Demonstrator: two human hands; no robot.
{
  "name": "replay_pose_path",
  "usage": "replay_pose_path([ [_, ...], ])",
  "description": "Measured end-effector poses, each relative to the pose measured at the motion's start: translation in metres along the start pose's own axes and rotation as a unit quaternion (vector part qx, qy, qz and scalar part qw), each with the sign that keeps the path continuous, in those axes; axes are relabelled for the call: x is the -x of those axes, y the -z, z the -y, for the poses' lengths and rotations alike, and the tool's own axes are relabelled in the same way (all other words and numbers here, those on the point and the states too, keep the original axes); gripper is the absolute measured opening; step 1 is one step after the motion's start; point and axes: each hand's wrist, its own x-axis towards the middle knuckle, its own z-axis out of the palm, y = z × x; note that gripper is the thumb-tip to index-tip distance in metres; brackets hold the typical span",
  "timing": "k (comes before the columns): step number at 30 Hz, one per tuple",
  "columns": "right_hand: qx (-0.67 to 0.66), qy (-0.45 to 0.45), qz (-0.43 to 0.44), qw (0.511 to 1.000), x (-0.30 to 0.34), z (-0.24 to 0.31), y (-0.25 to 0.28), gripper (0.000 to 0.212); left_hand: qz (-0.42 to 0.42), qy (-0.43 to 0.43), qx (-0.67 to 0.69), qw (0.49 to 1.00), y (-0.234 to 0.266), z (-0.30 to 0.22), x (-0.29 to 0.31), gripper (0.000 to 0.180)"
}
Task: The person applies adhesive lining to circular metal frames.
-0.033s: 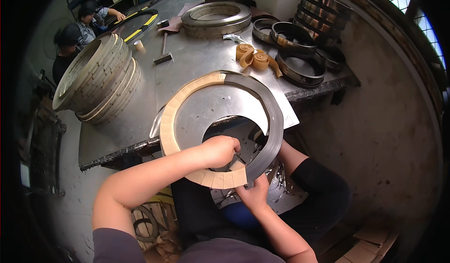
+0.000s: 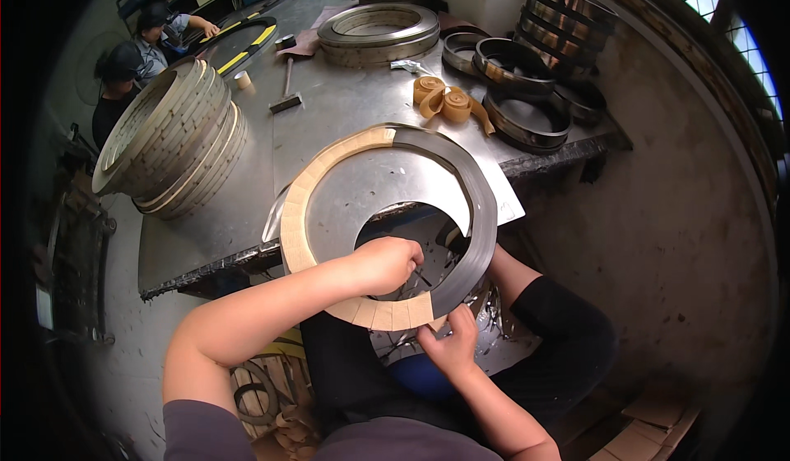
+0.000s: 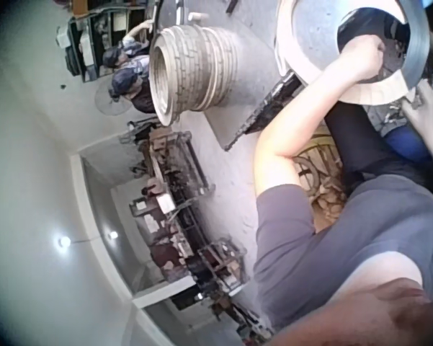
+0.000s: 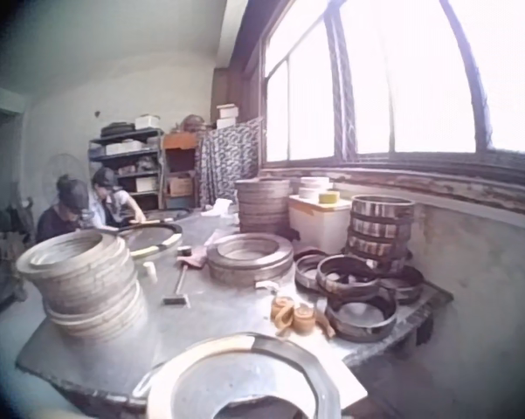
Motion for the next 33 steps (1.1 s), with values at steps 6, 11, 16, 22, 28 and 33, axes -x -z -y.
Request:
replay_pose_path([
  [6, -0.014, 0.178, -0.138, 0.974, -0.023, 0.036, 0.059, 0.035, 0.116, 0.037, 0.359, 0.925, 0.027, -0.028, 0.023, 0.049],
  [11, 0.074, 0.186, -0.110, 0.974, -0.072, 0.049, 0.034, 0.044, 0.119, -0.029, 0.356, 0.926, 0.016, -0.028, 0.027, 0.070],
  [16, 0.024, 0.183, -0.155, 0.970, -0.046, 0.038, 0.048, 0.052, 0.087, 0.038, 0.385, 0.918, 0.030, -0.026, 0.028, 0.055],
  [22, -0.169, -0.108, 0.005, 0.980, -0.016, -0.021, 0.014, 0.022, 0.015, 0.075, 0.335, 0.939, 0.014, -0.009, -0.003, 0.040],
  [28, -0.206, -0.054, -0.024, 0.977, -0.030, -0.012, -0.013, 0.031, -0.002, 0.035, 0.155, 0.987, -0.010, 0.006, -0.023, 0.036],
  [33, -0.046, 0.082, -0.057, 0.994, -0.012, -0.014, 0.057, 0.032, 0.026, 0.045, 0.295, 0.954, 0.012, -0.014, 0.001, 0.035],
])
